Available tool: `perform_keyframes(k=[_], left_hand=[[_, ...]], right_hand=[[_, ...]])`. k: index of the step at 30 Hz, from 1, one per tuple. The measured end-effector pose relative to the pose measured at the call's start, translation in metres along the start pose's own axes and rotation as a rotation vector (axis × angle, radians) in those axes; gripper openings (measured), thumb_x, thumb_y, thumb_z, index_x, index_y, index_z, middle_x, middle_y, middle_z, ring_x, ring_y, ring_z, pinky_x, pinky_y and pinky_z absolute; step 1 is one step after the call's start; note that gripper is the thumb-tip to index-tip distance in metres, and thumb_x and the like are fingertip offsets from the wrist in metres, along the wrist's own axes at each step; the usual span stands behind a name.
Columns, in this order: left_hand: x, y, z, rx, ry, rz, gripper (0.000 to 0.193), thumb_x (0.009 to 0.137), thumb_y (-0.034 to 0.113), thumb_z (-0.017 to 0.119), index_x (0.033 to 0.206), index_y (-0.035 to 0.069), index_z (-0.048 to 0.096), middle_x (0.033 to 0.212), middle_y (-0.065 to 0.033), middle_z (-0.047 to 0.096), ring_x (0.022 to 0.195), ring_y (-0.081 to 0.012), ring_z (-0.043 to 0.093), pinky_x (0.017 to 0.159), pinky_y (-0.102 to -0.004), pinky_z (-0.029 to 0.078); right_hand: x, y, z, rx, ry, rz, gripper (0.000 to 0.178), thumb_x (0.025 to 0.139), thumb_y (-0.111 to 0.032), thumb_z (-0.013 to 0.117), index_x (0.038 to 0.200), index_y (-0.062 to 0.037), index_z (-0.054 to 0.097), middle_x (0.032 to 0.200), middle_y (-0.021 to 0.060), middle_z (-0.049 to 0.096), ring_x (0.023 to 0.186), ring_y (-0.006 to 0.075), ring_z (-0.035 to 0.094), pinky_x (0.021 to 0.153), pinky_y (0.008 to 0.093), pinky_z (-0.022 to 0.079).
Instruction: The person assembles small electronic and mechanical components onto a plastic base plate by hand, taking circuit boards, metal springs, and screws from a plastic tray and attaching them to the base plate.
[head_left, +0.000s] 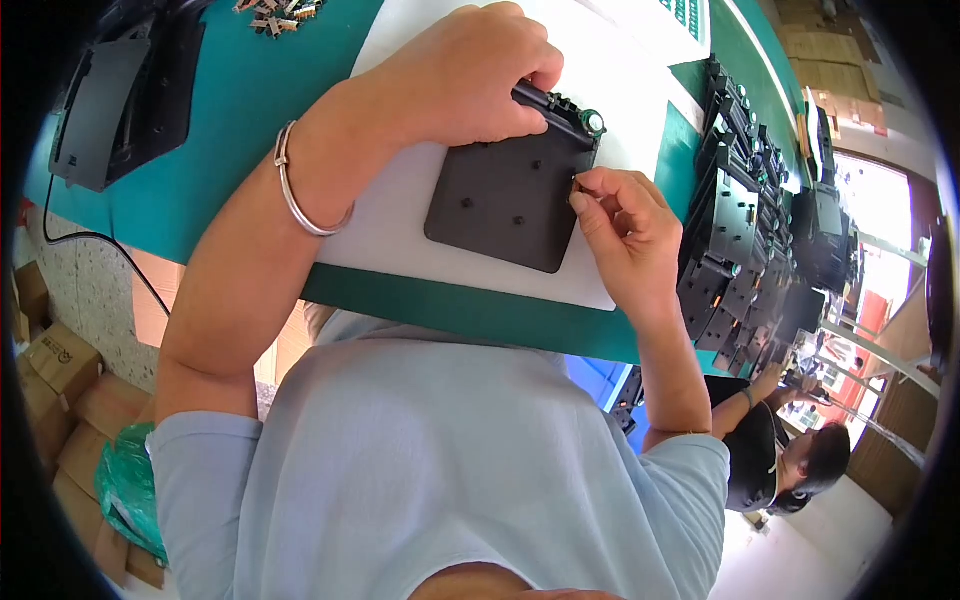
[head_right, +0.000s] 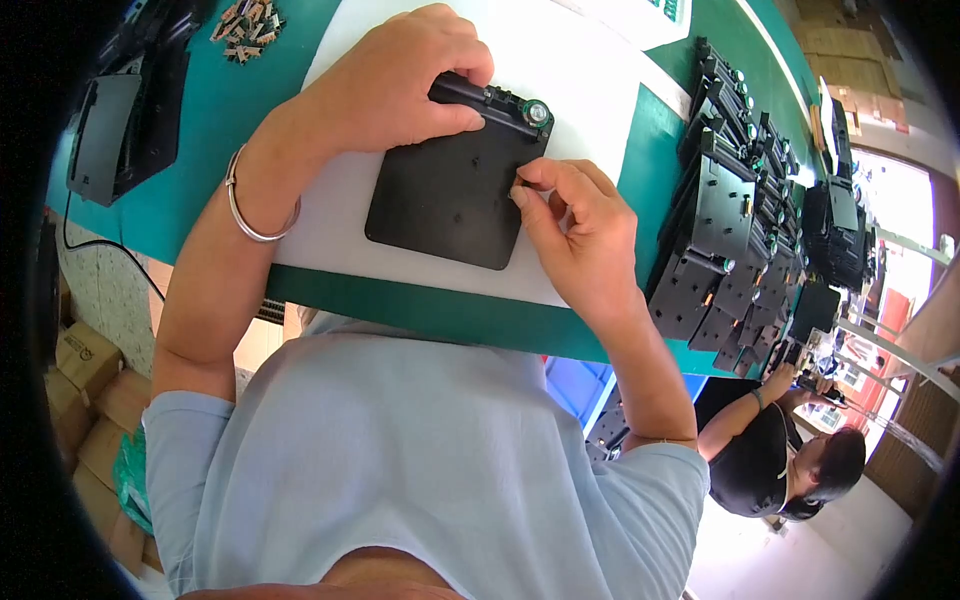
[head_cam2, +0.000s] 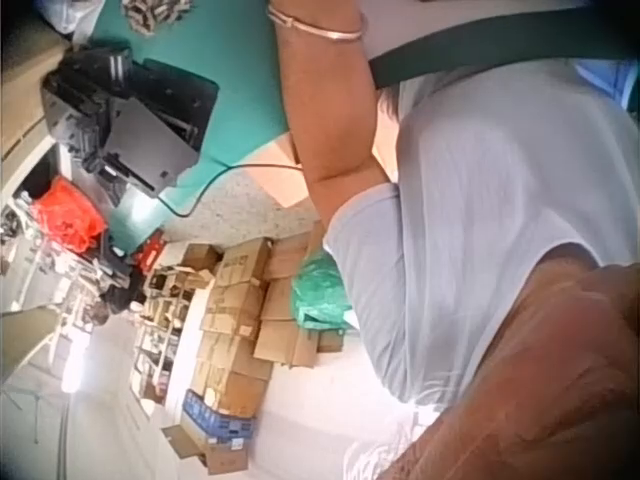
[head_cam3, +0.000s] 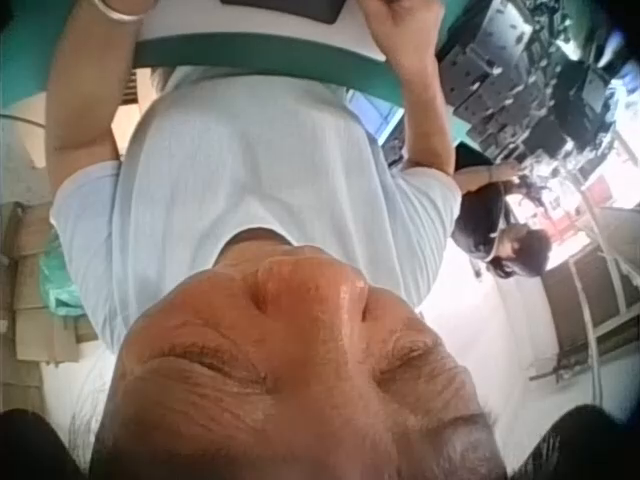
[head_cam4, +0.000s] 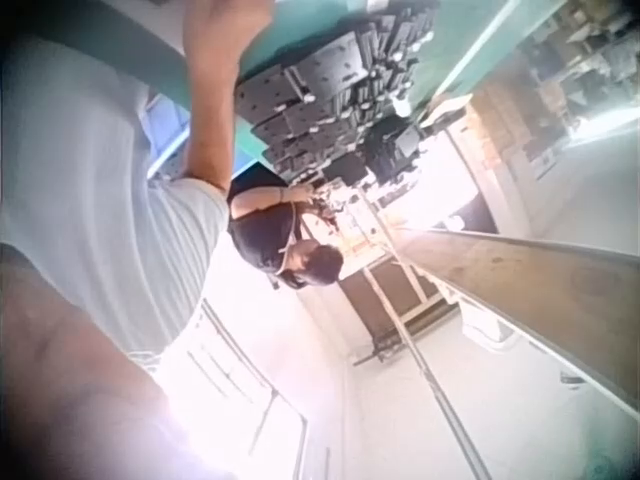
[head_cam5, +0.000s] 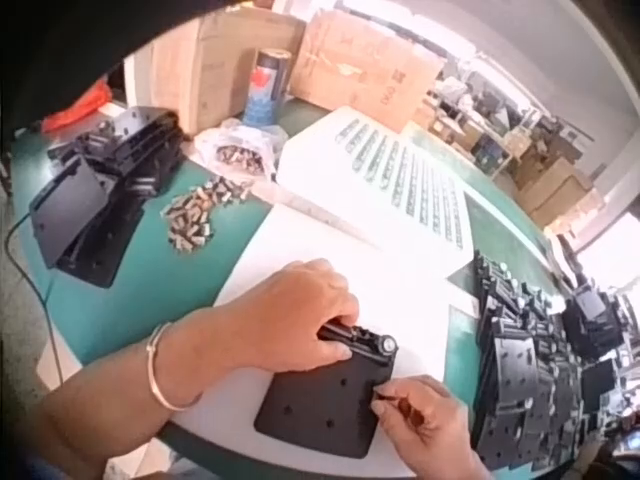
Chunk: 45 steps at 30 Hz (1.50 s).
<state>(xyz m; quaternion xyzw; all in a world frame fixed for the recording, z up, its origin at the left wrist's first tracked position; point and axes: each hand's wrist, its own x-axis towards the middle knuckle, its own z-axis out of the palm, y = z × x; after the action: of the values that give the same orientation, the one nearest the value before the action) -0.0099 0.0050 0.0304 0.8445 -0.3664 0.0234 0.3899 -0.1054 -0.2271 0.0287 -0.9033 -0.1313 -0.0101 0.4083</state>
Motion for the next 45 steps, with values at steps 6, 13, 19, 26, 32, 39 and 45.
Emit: perform_keyframes(k=[6,13,19,26,32,39,45], left_hand=[[0.000,-0.001,0.001,0.015,0.030,0.018,0.023,0.070,0.018,0.073,0.080,-0.002,0.067,0.081,-0.0189,0.064,0.083,-0.0334,0.059,0.078,-0.0402,0.048],[-0.003,-0.003,0.004,0.012,0.053,0.027,0.023,0.069,0.018,0.074,0.081,-0.001,0.067,0.080,-0.0189,0.063,0.083,-0.0340,0.059,0.078,-0.0406,0.048],[-0.003,-0.016,0.014,-0.029,0.138,0.101,0.024,0.068,0.018,0.075,0.081,-0.001,0.068,0.081,-0.0187,0.064,0.083,-0.0340,0.060,0.078,-0.0406,0.048],[-0.005,-0.026,0.024,0.152,0.201,0.224,0.025,0.068,0.019,0.075,0.081,-0.001,0.067,0.080,-0.0174,0.064,0.083,-0.0337,0.060,0.078,-0.0409,0.048],[-0.002,-0.005,0.006,0.112,0.193,0.237,0.025,0.067,0.019,0.077,0.080,0.000,0.066,0.080,-0.0164,0.063,0.084,-0.0336,0.058,0.078,-0.0414,0.047],[-0.001,-0.003,0.004,0.000,0.051,0.033,0.025,0.067,0.019,0.078,0.080,0.001,0.066,0.080,-0.0159,0.062,0.084,-0.0335,0.057,0.078,-0.0417,0.047],[0.000,0.000,0.002,0.014,0.028,0.020,0.025,0.068,0.019,0.077,0.080,0.000,0.065,0.081,-0.0161,0.062,0.085,-0.0339,0.057,0.079,-0.0411,0.047]], right_hand=[[0.003,0.002,-0.001,0.025,0.000,-0.039,0.014,0.085,0.000,0.072,0.099,-0.0021,0.070,0.090,0.0048,0.067,0.063,0.0079,0.055,0.055,0.0226,0.043],[0.000,-0.006,0.003,-0.135,-0.004,-0.038,0.016,0.084,0.002,0.072,0.100,-0.0026,0.070,0.091,0.0068,0.067,0.065,0.0103,0.058,0.057,0.0237,0.048],[0.002,-0.003,0.001,-0.046,-0.004,-0.091,0.017,0.082,0.002,0.073,0.098,-0.0026,0.070,0.092,0.0081,0.067,0.066,0.0129,0.061,0.059,0.0248,0.052],[0.001,0.001,-0.001,-0.051,-0.021,-0.076,0.022,0.080,0.002,0.075,0.101,-0.0031,0.070,0.091,0.0070,0.067,0.068,0.0118,0.060,0.058,0.0242,0.052],[-0.003,-0.003,-0.010,-0.045,-0.019,0.002,0.034,0.075,0.001,0.079,0.107,-0.0044,0.068,0.088,0.0053,0.064,0.064,0.0110,0.053,0.056,0.0238,0.047],[0.005,0.002,-0.006,-0.055,-0.062,-0.117,0.026,0.078,0.001,0.076,0.103,-0.0032,0.069,0.087,0.0074,0.065,0.068,0.0134,0.061,0.059,0.0242,0.050],[0.003,0.003,-0.005,-0.019,-0.068,-0.066,0.021,0.080,0.000,0.075,0.100,-0.0032,0.068,0.086,0.0082,0.064,0.067,0.0146,0.064,0.059,0.0261,0.053]])
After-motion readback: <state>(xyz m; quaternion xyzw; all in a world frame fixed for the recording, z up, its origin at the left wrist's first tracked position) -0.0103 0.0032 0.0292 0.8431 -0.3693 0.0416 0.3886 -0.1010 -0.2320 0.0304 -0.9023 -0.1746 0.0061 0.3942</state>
